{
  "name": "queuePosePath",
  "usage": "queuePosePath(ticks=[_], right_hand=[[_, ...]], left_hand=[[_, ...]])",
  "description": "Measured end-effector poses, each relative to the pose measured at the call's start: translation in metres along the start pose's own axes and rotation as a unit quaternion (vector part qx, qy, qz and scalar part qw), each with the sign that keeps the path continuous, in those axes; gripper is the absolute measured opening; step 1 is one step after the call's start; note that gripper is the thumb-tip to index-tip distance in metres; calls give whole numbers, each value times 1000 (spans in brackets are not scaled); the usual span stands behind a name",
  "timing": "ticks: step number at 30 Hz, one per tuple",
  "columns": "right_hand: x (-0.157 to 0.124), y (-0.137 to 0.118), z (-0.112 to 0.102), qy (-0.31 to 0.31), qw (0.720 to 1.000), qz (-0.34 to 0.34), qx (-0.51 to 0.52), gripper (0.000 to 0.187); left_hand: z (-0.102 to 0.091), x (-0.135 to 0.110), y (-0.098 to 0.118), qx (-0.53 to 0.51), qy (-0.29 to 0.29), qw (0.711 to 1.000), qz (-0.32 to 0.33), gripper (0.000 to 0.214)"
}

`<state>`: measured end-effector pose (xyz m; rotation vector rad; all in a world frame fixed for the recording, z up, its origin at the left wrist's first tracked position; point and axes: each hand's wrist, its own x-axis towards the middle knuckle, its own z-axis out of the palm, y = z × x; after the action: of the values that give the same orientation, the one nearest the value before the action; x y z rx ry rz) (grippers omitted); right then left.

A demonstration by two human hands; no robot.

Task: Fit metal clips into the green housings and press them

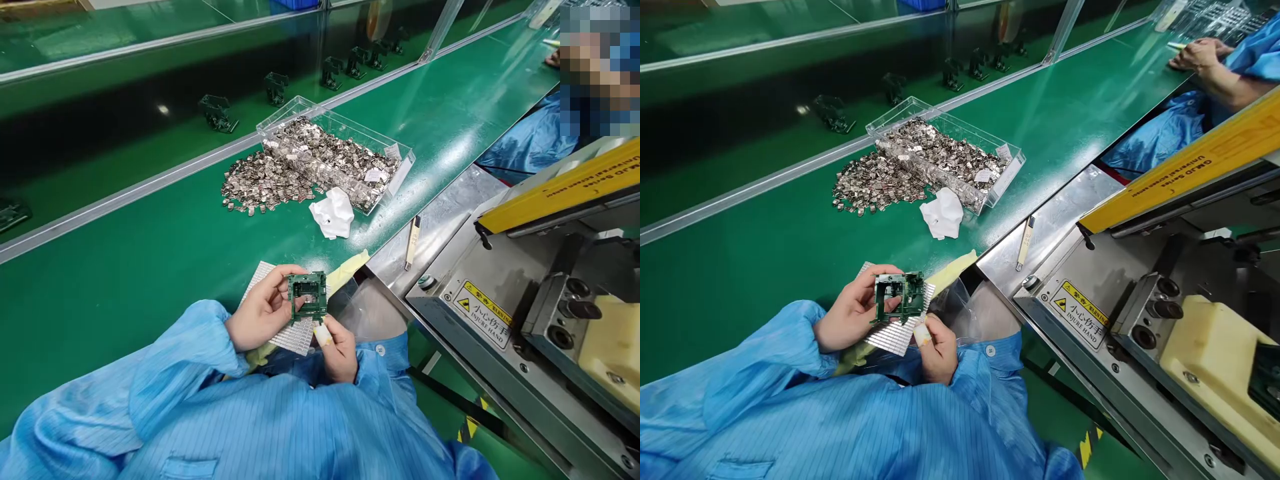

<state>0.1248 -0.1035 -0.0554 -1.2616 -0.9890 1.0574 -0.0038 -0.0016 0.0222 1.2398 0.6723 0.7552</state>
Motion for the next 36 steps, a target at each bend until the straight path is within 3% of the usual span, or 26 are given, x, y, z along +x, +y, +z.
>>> queuePosePath(ticks=[11, 22, 29, 33, 36], right_hand=[[9, -1, -17, -56, 986, -109, -112, 34], [12, -11, -34, -73, 959, -41, -270, 21], [14, -48, -52, -105, 946, -14, -307, 19], [11, -85, -58, -70, 947, -41, -311, 20], [13, -101, -50, -53, 960, -44, -271, 13]], left_hand=[[-3, 2, 0, -4, -1, 1000, -7, 33], [-8, 1, -3, -36, -6, 999, -40, 41], [-7, 0, -7, -75, -3, 995, -61, 44], [-5, 1, -9, -88, 7, 995, -51, 44], [-3, 1, -10, -89, 21, 996, -24, 45]])
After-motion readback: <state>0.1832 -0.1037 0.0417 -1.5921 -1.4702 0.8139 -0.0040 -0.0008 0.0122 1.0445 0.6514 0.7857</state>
